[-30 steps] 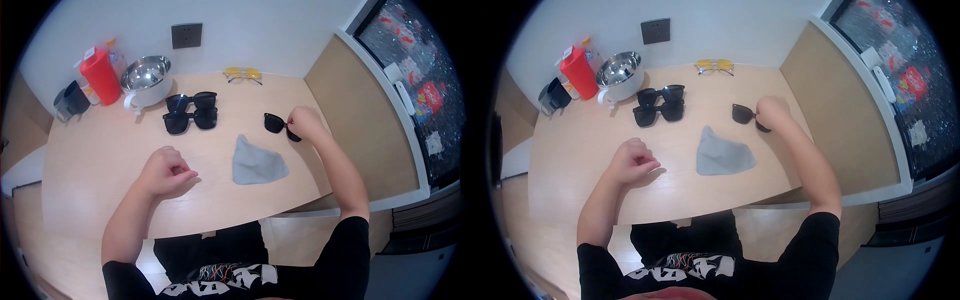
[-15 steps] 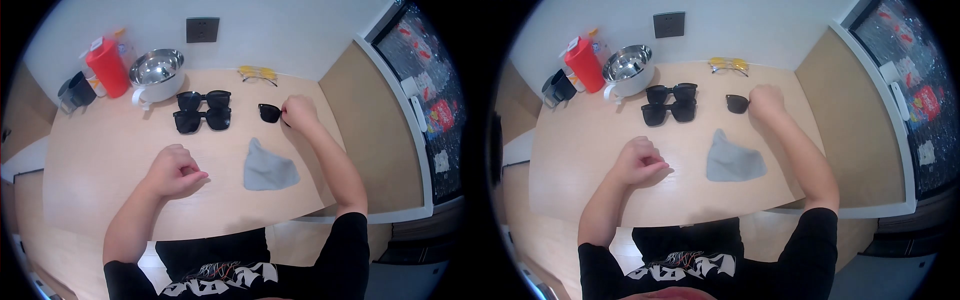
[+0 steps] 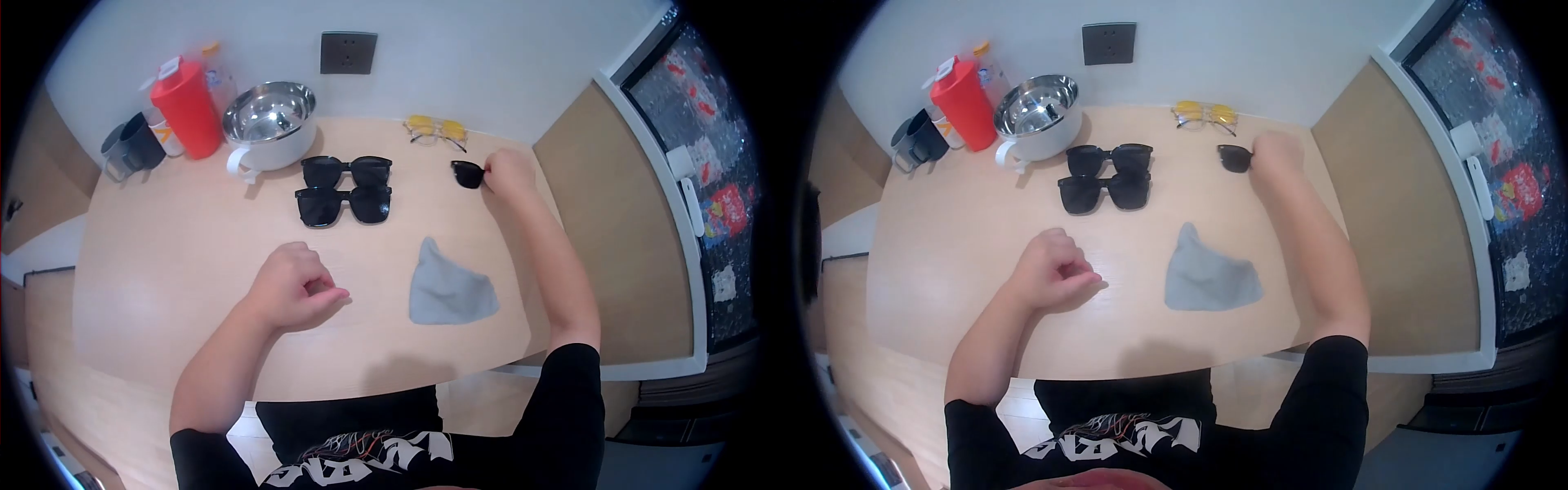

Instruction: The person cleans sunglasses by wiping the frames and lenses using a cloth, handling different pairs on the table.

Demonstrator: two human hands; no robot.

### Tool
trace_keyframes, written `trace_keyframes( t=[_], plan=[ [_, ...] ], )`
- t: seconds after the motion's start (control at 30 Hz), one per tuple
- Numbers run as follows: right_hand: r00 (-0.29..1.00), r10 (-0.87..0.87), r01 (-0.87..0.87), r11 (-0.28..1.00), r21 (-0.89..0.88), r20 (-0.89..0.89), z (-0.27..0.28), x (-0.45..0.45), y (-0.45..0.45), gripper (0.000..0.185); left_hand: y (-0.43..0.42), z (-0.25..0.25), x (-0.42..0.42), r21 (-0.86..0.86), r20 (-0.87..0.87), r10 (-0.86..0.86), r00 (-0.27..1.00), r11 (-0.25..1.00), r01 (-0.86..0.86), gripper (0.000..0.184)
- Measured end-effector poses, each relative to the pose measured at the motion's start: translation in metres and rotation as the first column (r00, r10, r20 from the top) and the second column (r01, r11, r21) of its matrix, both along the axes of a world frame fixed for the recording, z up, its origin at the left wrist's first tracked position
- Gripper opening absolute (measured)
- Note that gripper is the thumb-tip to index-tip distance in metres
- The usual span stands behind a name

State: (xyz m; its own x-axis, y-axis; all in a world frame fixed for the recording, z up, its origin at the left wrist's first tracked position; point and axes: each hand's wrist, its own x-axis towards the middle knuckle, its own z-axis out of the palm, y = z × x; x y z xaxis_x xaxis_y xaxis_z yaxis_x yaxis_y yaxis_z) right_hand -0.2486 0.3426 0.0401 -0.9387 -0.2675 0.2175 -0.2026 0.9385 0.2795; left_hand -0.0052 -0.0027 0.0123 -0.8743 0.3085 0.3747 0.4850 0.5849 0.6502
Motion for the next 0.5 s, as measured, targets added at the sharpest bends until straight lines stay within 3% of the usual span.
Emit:
trace_keyframes(
  t=[0.2,0.5],
  plan=[
    [0.996,-0.086,0.086,0.996,-0.017,-0.026,0.001,-0.022,0.039,0.017,0.007,0.001,0.001,-0.003,0.007,0.054,0.998,0.999,-0.054,0.021],
    [0.989,-0.101,0.091,0.992,-0.089,-0.109,-0.011,-0.072,0.042,0.020,0.004,-0.003,-0.010,0.038,-0.005,-0.016,1.000,0.999,0.016,0.021]
  ],
)
